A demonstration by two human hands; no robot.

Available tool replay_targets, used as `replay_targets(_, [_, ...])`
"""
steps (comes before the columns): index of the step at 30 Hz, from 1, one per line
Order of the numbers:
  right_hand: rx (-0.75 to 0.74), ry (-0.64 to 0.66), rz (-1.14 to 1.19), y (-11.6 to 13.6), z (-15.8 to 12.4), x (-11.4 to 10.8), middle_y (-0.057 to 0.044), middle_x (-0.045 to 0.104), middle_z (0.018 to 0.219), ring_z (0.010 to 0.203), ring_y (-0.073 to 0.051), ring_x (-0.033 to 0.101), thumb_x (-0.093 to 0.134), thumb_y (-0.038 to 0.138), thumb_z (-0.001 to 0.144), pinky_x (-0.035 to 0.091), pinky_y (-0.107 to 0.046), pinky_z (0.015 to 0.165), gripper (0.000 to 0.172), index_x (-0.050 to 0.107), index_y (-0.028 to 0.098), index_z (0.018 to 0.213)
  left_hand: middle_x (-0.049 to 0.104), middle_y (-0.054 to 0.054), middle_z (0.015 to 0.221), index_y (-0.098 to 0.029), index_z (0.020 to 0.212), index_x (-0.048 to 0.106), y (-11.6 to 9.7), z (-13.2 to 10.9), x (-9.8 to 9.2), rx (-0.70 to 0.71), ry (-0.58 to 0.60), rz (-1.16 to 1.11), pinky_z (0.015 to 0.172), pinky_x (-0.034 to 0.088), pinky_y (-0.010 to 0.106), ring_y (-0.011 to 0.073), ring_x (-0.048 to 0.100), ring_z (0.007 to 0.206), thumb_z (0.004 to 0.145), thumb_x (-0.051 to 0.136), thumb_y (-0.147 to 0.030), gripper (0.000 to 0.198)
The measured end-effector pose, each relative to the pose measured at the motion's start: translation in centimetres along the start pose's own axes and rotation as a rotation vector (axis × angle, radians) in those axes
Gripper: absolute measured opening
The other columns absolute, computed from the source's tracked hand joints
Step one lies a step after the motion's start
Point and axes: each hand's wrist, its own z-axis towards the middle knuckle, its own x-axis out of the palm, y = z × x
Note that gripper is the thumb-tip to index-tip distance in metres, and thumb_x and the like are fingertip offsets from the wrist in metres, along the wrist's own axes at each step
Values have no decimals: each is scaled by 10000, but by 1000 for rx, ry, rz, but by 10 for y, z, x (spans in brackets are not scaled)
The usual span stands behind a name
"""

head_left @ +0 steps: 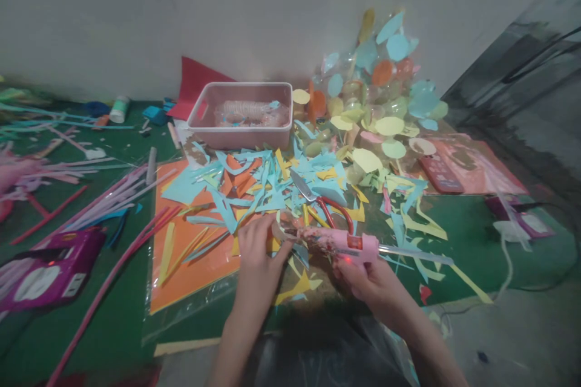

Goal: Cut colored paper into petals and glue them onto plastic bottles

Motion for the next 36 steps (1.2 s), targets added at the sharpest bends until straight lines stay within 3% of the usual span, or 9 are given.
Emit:
replay_targets(8, [21,0,-32,1,2,-1,8,508,518,571,-163,535,567,501,865,441,-248,529,346,659,209,704,648,76,1143,-261,1213,591,0,1,-1,-17,12,-14,917,480,423,271,558,1070,889,641,-293,330])
replay_targets(13, [75,-49,40,0,2,-1,4,527,561,510,-133,463,583,523,829,366,-236,467,360,687,185,760,630,66,1079,-250,1153,588,0,0,0,-110,-41,-80,805,518,360,247,577,999,853,704,-352,337])
replay_targets(17, [101,-67,101,1,7,0,6,530,612,499,-103,380,601,517,813,323,-234,468,357,667,169,771,624,53,1047,-266,1118,617,-2,0,-1,-93,-13,-96,820,514,360,243,577,997,862,699,-378,291])
replay_targets(24, [161,-34,137,6,15,6,26,469,586,528,-115,385,597,548,822,288,-237,477,371,600,185,748,644,56,1070,-275,1150,622,-5,1,-3,-71,37,-83,858,500,364,241,565,1011,887,682,-353,282])
replay_targets(36, [102,-14,132,0,20,5,50,426,569,498,-93,338,565,465,870,250,-222,447,305,543,197,725,656,53,1051,-271,1137,633,-6,2,-3,-84,53,-87,849,501,354,244,567,1012,874,695,-343,280])
